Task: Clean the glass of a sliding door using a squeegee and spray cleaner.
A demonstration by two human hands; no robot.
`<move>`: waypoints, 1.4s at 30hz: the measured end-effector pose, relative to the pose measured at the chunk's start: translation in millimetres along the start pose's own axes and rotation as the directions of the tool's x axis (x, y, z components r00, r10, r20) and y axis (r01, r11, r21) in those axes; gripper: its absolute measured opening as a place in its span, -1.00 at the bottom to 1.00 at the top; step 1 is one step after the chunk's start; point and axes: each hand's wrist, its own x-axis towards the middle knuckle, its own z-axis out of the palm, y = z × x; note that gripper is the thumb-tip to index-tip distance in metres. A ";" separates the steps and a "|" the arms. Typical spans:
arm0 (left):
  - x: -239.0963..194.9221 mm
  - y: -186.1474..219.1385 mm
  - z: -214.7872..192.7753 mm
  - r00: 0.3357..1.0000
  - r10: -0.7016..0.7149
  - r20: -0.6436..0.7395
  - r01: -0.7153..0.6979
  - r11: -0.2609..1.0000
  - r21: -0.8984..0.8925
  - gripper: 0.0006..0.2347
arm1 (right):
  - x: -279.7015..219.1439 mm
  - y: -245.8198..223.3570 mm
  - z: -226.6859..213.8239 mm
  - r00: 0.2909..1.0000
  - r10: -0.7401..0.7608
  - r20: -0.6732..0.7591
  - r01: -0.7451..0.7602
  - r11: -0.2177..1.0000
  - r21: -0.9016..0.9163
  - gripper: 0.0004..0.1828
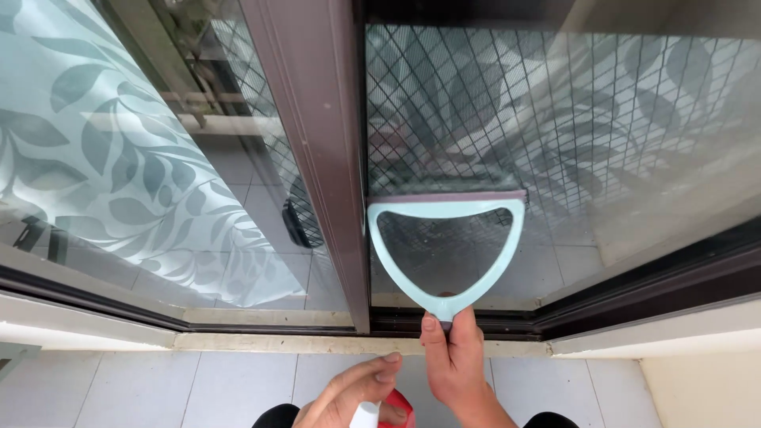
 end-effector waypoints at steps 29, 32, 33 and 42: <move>-1.1 -32.8 -14.3 0.990 0.056 0.127 -0.059 0.998 0.022 -0.53 | 86.4 -127.3 -79.0 0.839 -0.300 0.455 0.540 0.350 -0.765 -0.62; 4.6 -41.0 -12.6 0.981 0.096 0.168 -0.097 0.995 -0.005 -0.53 | 91.5 -120.1 -92.4 0.840 -0.294 0.456 0.537 0.333 -0.775 -0.62; 6.9 -44.2 -12.3 0.975 0.118 0.189 -0.113 0.993 -0.035 -0.53 | 92.9 -118.2 -97.3 0.844 -0.282 0.457 0.532 0.330 -0.779 -0.63; 23.2 -46.7 11.9 0.990 0.072 0.123 -0.075 0.997 0.019 -0.49 | 91.8 -109.9 -166.4 0.882 -0.276 0.382 0.460 0.327 -0.826 -0.65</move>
